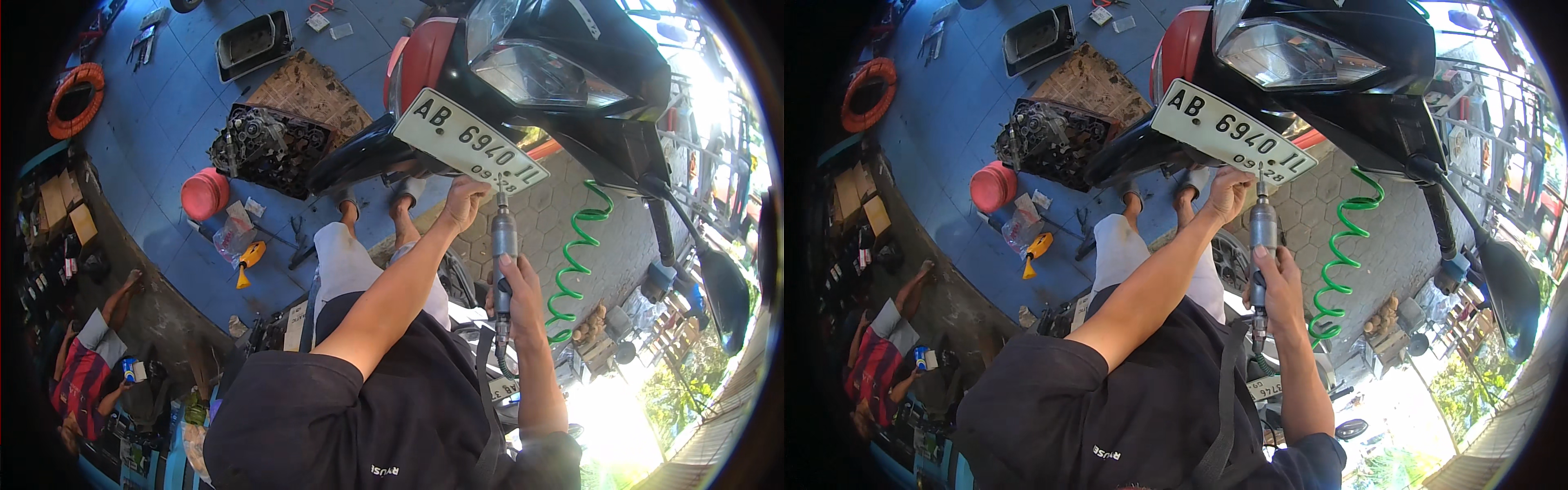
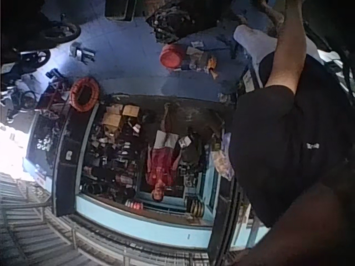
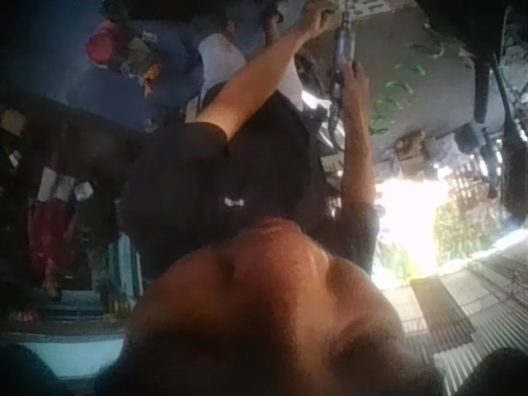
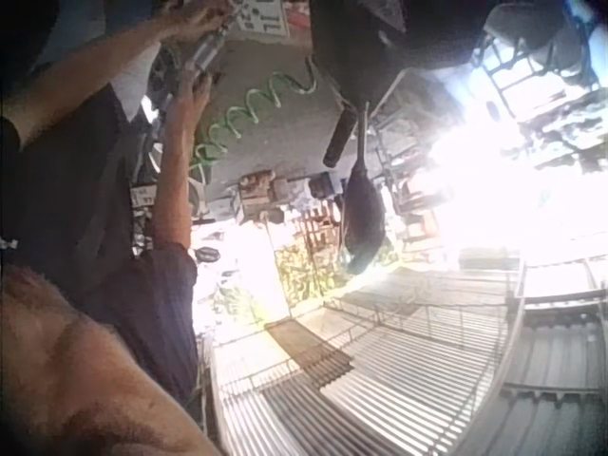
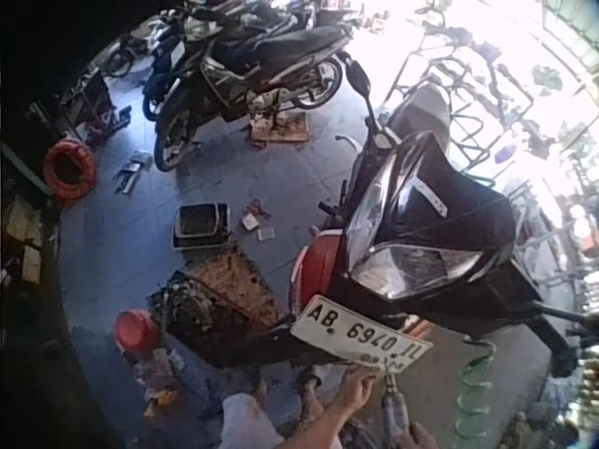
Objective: Remove screws from motorcycle fairing and front license plate using a pneumatic screwdriver.
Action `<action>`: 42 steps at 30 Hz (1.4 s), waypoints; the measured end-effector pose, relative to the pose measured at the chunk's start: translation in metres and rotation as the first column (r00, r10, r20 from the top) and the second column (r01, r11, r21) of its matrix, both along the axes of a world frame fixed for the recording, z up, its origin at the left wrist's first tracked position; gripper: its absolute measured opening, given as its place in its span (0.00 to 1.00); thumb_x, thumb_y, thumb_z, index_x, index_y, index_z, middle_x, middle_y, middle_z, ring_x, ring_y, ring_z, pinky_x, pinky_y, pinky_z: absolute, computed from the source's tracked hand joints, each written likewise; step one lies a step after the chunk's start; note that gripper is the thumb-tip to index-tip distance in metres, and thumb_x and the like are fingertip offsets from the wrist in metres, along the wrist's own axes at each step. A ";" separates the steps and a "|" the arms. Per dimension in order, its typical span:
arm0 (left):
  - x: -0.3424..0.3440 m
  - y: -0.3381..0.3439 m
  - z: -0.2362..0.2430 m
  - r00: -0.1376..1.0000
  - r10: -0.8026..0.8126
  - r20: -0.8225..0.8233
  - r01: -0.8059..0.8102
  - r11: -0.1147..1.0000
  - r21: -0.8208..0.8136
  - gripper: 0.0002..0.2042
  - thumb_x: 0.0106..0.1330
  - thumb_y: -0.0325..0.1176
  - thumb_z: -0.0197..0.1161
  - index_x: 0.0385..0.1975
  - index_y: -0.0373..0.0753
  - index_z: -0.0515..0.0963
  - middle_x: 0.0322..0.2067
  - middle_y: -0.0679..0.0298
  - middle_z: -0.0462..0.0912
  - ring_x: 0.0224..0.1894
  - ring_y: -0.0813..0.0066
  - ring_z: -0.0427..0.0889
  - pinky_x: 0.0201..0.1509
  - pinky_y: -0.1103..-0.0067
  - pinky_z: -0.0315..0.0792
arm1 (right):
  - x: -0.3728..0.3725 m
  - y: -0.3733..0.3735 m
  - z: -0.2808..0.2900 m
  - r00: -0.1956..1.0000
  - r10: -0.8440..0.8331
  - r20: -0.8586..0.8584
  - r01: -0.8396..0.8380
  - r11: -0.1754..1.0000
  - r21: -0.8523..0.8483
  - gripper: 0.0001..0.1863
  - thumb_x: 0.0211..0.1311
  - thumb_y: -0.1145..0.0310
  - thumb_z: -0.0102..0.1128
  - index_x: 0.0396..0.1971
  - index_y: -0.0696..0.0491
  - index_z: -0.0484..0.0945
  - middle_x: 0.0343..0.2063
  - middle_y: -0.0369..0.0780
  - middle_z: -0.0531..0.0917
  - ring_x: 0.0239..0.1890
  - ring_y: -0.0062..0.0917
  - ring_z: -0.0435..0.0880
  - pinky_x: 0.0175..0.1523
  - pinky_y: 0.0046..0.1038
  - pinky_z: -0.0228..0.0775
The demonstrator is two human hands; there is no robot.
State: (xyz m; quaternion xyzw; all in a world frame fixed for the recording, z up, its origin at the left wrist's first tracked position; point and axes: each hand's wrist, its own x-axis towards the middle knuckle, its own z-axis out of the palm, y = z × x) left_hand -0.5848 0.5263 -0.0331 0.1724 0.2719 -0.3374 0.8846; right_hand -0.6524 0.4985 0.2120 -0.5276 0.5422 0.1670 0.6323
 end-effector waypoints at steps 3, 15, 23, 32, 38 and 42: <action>-0.001 -0.001 -0.001 1.000 0.005 0.017 -0.006 0.999 0.043 0.08 0.51 0.24 0.67 0.14 0.40 0.76 0.21 0.66 0.77 0.27 0.78 0.73 0.36 0.81 0.64 | -0.008 0.002 0.000 0.999 0.028 0.026 -0.027 0.999 -0.029 0.25 0.68 0.53 0.61 0.47 0.60 0.65 0.22 0.39 0.74 0.13 0.20 0.76 0.15 0.21 0.68; -0.026 0.009 -0.013 0.999 0.017 -0.051 -0.013 0.997 0.081 0.03 0.63 0.30 0.67 0.32 0.39 0.83 0.28 0.70 0.81 0.26 0.83 0.68 0.35 0.82 0.61 | -0.038 -0.004 0.004 0.998 -0.012 0.069 0.014 1.000 -0.028 0.21 0.70 0.54 0.58 0.43 0.57 0.65 0.26 0.40 0.75 0.14 0.20 0.77 0.16 0.22 0.70; -0.020 0.022 -0.025 0.982 -0.182 0.046 0.188 0.963 -0.194 0.07 0.65 0.24 0.61 0.41 0.33 0.78 0.35 0.60 0.81 0.32 0.75 0.76 0.40 0.81 0.71 | -0.065 -0.011 0.005 0.990 -0.078 0.117 0.077 0.997 0.013 0.26 0.68 0.54 0.61 0.49 0.60 0.64 0.27 0.40 0.77 0.13 0.21 0.77 0.15 0.22 0.69; -0.011 -0.004 -0.018 0.958 -0.191 0.214 0.194 0.981 0.007 0.10 0.69 0.32 0.62 0.44 0.33 0.77 0.36 0.62 0.80 0.35 0.75 0.75 0.37 0.79 0.69 | -0.093 -0.033 -0.007 0.985 -0.105 0.137 0.098 0.994 0.052 0.26 0.66 0.53 0.62 0.48 0.60 0.65 0.23 0.39 0.75 0.12 0.20 0.76 0.14 0.23 0.68; -0.016 -0.013 -0.026 0.970 -0.116 0.213 0.099 0.991 0.090 0.13 0.73 0.42 0.61 0.41 0.38 0.77 0.34 0.66 0.79 0.31 0.78 0.73 0.35 0.80 0.68 | -0.091 -0.044 0.000 0.983 -0.144 0.115 0.139 0.989 0.047 0.22 0.67 0.54 0.61 0.44 0.57 0.67 0.25 0.38 0.75 0.14 0.19 0.76 0.16 0.22 0.70; -0.022 -0.006 -0.016 0.980 -0.126 0.152 0.115 0.990 0.079 0.13 0.72 0.43 0.61 0.41 0.39 0.76 0.33 0.68 0.79 0.30 0.79 0.73 0.34 0.81 0.68 | -0.094 -0.054 -0.005 0.983 -0.129 0.133 0.128 0.992 0.013 0.22 0.67 0.53 0.61 0.42 0.56 0.68 0.25 0.38 0.75 0.14 0.19 0.76 0.16 0.22 0.70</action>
